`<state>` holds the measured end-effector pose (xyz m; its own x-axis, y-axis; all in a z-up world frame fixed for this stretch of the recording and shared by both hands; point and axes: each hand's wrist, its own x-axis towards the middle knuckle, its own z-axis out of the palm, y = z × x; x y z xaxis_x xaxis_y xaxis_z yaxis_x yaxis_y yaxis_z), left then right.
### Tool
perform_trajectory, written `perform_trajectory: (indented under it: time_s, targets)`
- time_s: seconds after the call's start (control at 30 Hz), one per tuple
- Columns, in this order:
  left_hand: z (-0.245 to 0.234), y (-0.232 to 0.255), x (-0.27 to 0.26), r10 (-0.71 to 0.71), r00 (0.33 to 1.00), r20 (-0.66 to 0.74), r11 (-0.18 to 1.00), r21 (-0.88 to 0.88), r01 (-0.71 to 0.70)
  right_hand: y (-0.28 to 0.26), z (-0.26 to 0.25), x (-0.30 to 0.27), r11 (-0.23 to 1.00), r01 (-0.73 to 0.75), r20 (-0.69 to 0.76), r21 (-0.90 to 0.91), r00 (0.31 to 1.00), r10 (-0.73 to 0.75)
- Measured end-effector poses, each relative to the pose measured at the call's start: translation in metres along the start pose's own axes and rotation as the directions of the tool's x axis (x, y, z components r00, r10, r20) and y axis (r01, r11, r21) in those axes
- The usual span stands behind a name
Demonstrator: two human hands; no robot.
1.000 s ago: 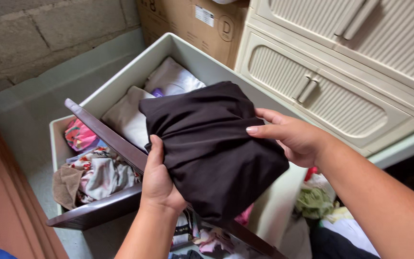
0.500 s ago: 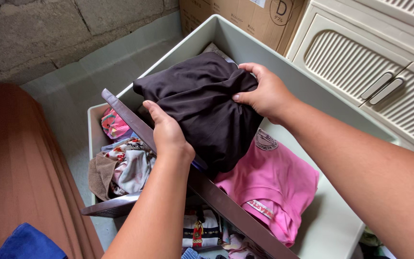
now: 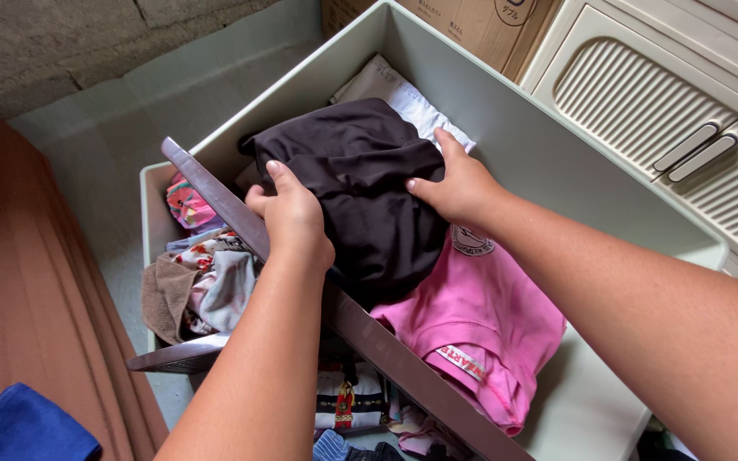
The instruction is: The person sorts through various items of clothing from a large pile, folding a pink t-shirt and a pair of black shorts before placing them into a drawer.
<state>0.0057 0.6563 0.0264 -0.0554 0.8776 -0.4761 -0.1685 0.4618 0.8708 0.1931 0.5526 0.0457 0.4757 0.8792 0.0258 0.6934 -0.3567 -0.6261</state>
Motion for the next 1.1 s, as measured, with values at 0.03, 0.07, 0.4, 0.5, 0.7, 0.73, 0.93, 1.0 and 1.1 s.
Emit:
perform_trajectory:
  time_s: [0.03, 0.07, 0.4, 0.5, 0.7, 0.73, 0.93, 1.0, 1.1]
  targets:
    - [0.001, -0.006, 0.002, 0.092, 0.996, -0.007, 0.995, 0.043, -0.091, 0.004, 0.002, -0.002, 0.997, -0.068, -0.012, 0.021, 0.998, 0.068]
    - [0.003, -0.012, 0.001, 0.088, 0.996, -0.002, 0.995, 0.043, -0.088, 0.008, 0.001, -0.004, 0.990, -0.136, -0.024, 0.043, 0.990, 0.137]
    - [-0.017, -0.019, -0.093, 0.893, 0.215, 0.396, 0.070, 0.349, -0.934, 0.018, -0.028, -0.068, 0.969, 0.239, -0.289, 0.056, 0.933, -0.214]
    - [-0.017, -0.026, -0.147, 0.897, 0.188, 0.400, 0.095, 0.240, -0.966, 0.011, -0.051, -0.123, 0.972, 0.145, -0.285, 0.187, 0.955, -0.088]
    - [0.005, -0.096, -0.294, 0.808, 0.193, 0.556, 0.242, -0.015, -0.970, 0.046, -0.133, -0.294, 0.980, 0.184, -0.284, 0.072, 0.946, -0.156]
    - [0.008, -0.110, -0.320, 0.756, 0.207, 0.621, 0.293, -0.038, -0.955, 0.054, -0.149, -0.325, 0.993, 0.071, -0.243, 0.097, 0.969, -0.045]
    - [0.024, -0.181, -0.438, 0.539, 0.051, 0.841, 0.391, -0.197, -0.899, 0.125, -0.226, -0.494, 0.980, -0.144, -0.455, -0.138, 0.888, 0.067]
    - [0.028, -0.201, -0.463, 0.476, 0.003, 0.880, 0.406, -0.216, -0.888, 0.158, -0.236, -0.549, 0.943, -0.281, -0.534, -0.178, 0.832, 0.147]
    - [0.030, -0.227, -0.490, 0.352, -0.073, 0.933, 0.410, -0.224, -0.884, 0.213, -0.231, -0.628, 0.837, -0.515, -0.638, -0.187, 0.711, 0.295]
